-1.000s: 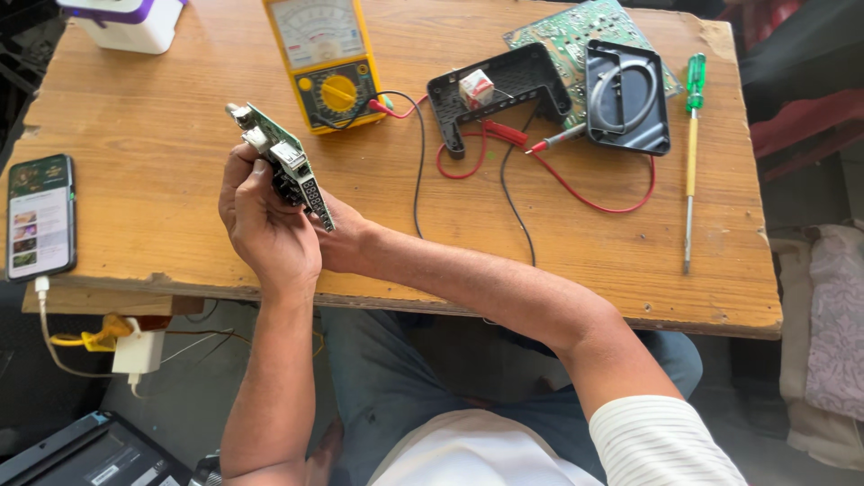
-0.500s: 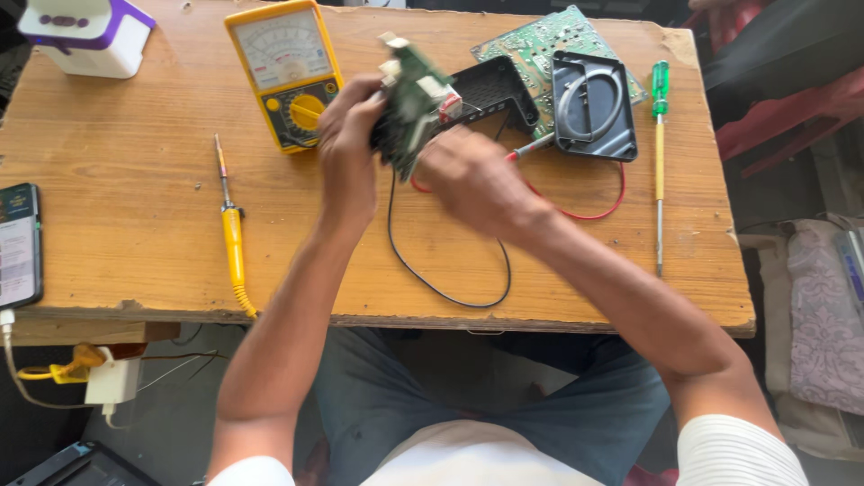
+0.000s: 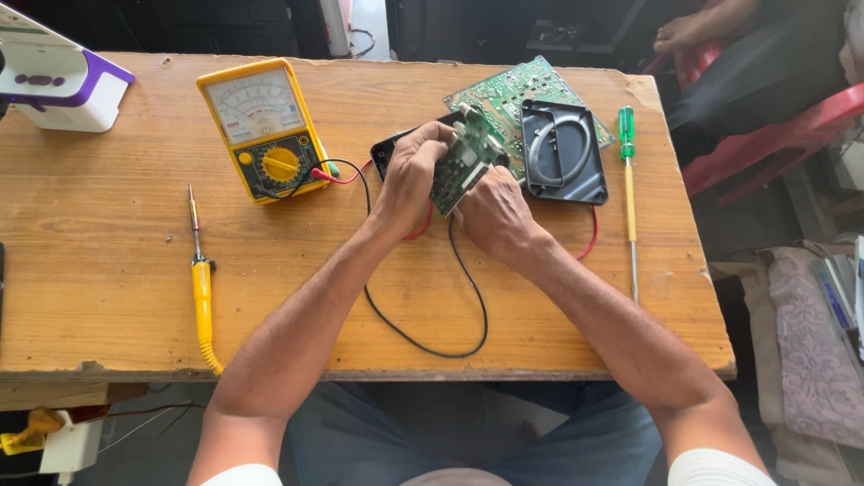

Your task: The person uses a soldering iron and solder wire to attach components to a small green circuit board. They also use a multimeter to test connections and pliers to trim leads. The work is performed on a wooden table with various electronic parts and tools visible.

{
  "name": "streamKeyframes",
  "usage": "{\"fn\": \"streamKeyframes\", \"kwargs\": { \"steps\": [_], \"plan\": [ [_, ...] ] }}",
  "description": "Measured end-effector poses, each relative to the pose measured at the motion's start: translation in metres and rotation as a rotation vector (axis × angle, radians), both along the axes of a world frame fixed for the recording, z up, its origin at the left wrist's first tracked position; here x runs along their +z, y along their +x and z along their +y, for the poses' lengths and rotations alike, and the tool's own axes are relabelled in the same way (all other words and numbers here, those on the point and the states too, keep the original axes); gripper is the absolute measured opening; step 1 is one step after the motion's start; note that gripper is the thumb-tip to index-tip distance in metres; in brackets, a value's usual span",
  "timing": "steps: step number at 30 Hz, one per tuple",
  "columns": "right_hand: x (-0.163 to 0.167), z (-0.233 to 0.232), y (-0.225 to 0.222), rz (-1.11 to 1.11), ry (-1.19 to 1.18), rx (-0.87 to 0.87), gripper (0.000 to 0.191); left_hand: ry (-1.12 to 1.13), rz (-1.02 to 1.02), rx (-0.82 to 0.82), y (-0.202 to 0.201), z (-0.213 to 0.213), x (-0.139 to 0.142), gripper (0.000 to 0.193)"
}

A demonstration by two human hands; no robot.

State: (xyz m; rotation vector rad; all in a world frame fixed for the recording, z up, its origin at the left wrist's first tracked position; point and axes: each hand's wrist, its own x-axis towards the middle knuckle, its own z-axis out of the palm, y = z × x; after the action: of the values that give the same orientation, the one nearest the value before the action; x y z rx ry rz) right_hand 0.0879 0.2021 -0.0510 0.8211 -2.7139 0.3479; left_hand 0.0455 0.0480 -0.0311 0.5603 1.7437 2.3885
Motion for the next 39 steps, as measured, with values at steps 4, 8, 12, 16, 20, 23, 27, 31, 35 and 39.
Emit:
{"fn": "streamKeyframes", "kwargs": {
  "steps": [4,8,12,16,20,23,27,31,35,39],
  "plan": [
    [-0.002,-0.004,-0.002,0.101,0.059,-0.022,0.015,-0.048,0.024,0.058,-0.013,-0.010,-0.009,0.023],
    [-0.003,-0.010,0.000,0.159,0.027,-0.031,0.028,-0.037,-0.028,0.083,-0.018,-0.027,-0.012,0.027],
    [0.004,-0.009,0.005,0.091,-0.109,-0.072,0.015,-0.038,-0.070,0.074,-0.019,-0.032,-0.013,0.026],
    [0.021,0.005,0.011,0.030,-0.354,-0.073,0.013,-0.076,-0.068,0.091,-0.021,-0.034,-0.013,0.026],
    [0.032,0.013,0.010,-0.087,-0.476,-0.178,0.018,-0.206,-0.035,0.138,-0.018,-0.035,-0.012,0.027],
    [0.032,0.008,0.007,-0.116,-0.466,-0.137,0.021,-0.301,0.016,0.164,-0.016,-0.034,-0.009,0.025],
    [0.029,-0.001,0.008,-0.230,-0.308,-0.103,0.021,-0.377,0.110,0.230,-0.015,-0.034,-0.005,0.022],
    [0.029,-0.006,0.008,-0.271,-0.276,-0.126,0.023,-0.462,0.114,0.272,-0.013,-0.036,0.000,0.021],
    [0.032,-0.008,0.006,-0.312,-0.322,-0.125,0.023,-0.535,0.133,0.320,-0.011,-0.037,0.005,0.023],
    [0.032,-0.007,0.004,-0.457,-0.318,-0.236,0.022,-0.591,0.172,0.356,-0.008,-0.037,0.010,0.027]
  ]
}}
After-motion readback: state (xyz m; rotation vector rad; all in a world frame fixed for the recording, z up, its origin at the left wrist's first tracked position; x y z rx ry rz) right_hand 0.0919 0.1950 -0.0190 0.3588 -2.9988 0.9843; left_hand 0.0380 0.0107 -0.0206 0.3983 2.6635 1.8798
